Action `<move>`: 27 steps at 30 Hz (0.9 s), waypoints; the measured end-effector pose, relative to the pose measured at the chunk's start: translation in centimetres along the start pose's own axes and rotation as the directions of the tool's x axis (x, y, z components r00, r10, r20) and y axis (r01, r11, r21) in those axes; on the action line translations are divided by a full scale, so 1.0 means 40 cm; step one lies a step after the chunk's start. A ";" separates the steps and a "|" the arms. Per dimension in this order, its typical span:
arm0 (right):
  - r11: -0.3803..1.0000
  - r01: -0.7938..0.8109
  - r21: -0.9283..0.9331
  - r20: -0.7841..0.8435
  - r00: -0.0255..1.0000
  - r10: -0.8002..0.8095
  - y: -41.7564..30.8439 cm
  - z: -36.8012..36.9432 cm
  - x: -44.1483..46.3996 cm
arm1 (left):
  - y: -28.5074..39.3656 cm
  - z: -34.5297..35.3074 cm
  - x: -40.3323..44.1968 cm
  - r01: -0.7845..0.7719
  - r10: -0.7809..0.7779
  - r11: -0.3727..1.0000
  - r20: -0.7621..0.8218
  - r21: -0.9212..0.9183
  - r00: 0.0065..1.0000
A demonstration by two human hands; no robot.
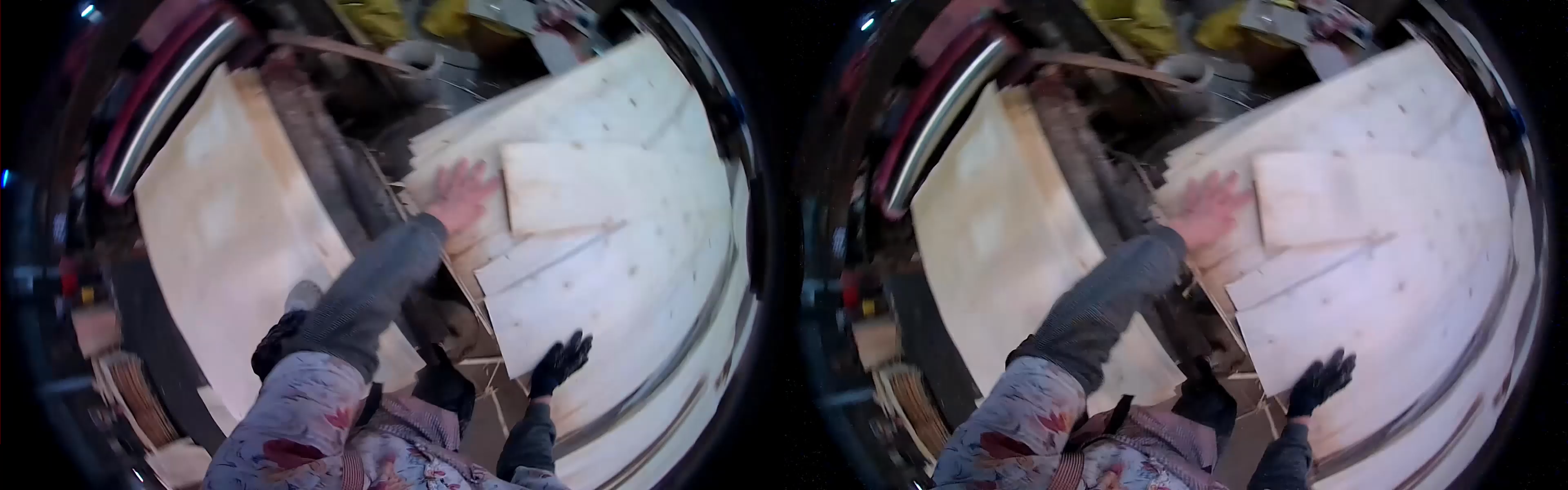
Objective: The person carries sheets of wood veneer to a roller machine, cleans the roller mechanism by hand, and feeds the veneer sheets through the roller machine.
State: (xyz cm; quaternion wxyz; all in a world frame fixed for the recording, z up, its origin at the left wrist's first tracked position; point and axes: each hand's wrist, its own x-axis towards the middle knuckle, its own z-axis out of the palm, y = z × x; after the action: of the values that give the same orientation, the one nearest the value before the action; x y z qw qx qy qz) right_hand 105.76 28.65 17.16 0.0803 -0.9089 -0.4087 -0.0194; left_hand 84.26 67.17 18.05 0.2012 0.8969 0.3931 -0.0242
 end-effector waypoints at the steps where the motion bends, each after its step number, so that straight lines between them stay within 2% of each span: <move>1: 0.991 0.010 -0.132 0.010 1.000 -0.009 0.020 0.020 -0.003 | 0.000 -0.019 -0.028 0.062 -0.062 0.998 -0.021 0.021 0.998; 3: 0.980 0.021 -0.198 0.010 1.000 -0.019 0.030 0.043 -0.007 | 0.019 -0.034 -0.098 0.124 -0.111 0.938 0.058 -0.324 0.992; 4: 0.981 0.056 -0.185 0.024 0.998 -0.052 0.048 0.034 -0.020 | -0.007 -0.004 -0.146 0.015 -0.068 0.944 -0.151 -0.329 0.986; 6: 0.990 0.047 -0.132 0.014 0.999 -0.046 0.041 0.033 -0.018 | -0.044 -0.046 -0.299 0.077 -0.153 0.949 -0.233 -0.306 0.960; 7: 0.980 0.060 -0.188 -0.011 0.998 -0.063 0.052 0.048 -0.010 | -0.072 -0.078 -0.375 0.124 -0.195 0.956 -0.259 -0.268 0.946; 8: 0.984 0.061 -0.164 -0.023 0.998 -0.066 0.045 0.043 -0.008 | -0.094 -0.088 -0.471 0.173 -0.239 0.955 -0.278 -0.243 0.930; 9: 0.986 0.065 -0.151 -0.029 0.997 -0.070 0.040 0.031 -0.016 | -0.119 -0.076 -0.566 0.320 -0.399 0.899 -0.256 -0.301 0.881; 10: 0.983 0.077 -0.168 -0.042 0.995 -0.085 0.043 0.030 -0.019 | -0.186 -0.002 -0.683 0.340 -0.413 0.906 -0.351 -0.254 0.840; 12: 0.980 0.085 -0.180 -0.064 0.993 -0.098 0.047 0.040 -0.023 | -0.257 0.129 -0.917 0.508 -0.567 0.824 -0.358 -0.251 0.742; 13: 0.973 0.093 -0.209 -0.071 0.991 -0.110 0.049 0.039 -0.029 | -0.289 0.217 -1.042 0.619 -0.657 0.753 -0.304 -0.223 0.690; 14: 0.978 0.100 -0.184 -0.081 0.990 -0.117 0.046 0.026 -0.033 | -0.306 0.307 -1.161 0.772 -0.787 0.615 -0.173 -0.159 0.591; 15: 0.959 0.107 -0.263 -0.099 0.986 -0.137 0.065 0.047 -0.037 | -0.303 0.370 -1.260 0.888 -0.892 0.445 0.023 -0.117 0.451; 17: 0.969 0.133 -0.207 -0.194 0.965 -0.174 0.057 0.045 -0.047 | -0.232 0.413 -1.361 0.974 -0.952 0.213 0.210 -0.075 0.224; 19: 0.936 0.127 -0.328 -0.233 0.950 -0.210 0.095 0.089 -0.054 | -0.174 0.496 -1.449 0.952 -0.945 0.299 0.113 -0.069 0.306; 20: 0.945 0.120 -0.303 -0.241 0.950 -0.198 0.102 0.092 -0.064 | -0.171 0.567 -1.478 0.950 -0.945 0.301 0.105 -0.082 0.309; 21: 0.961 0.154 -0.232 -0.265 0.940 -0.214 0.113 0.090 -0.078 | -0.180 0.641 -1.496 0.937 -0.938 0.345 -0.052 -0.060 0.342; 22: 0.953 0.239 -0.188 -0.315 0.904 -0.289 0.114 0.071 -0.096 | -0.189 0.707 -1.509 0.923 -0.907 0.382 -0.205 -0.038 0.367; 23: 0.931 0.332 -0.149 -0.370 0.855 -0.364 0.120 0.063 -0.118 | -0.186 0.733 -1.519 0.920 -0.905 0.386 -0.216 -0.061 0.366; 25: 0.712 0.566 -0.416 -0.485 0.524 -0.700 0.240 0.126 -0.090 | -0.163 0.710 -1.538 0.829 -0.759 0.559 -0.391 0.018 0.520; 27: 0.857 0.481 -0.187 -0.413 0.753 -0.512 0.290 0.157 -0.143 | -0.160 0.708 -1.550 0.789 -0.691 0.615 -0.478 0.005 0.542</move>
State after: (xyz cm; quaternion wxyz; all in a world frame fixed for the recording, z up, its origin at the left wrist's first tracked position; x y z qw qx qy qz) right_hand 110.42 17.86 8.89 0.1329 -0.7403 -0.6044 -0.2627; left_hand 40.16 17.19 2.37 -0.0208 0.6417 0.7651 0.0481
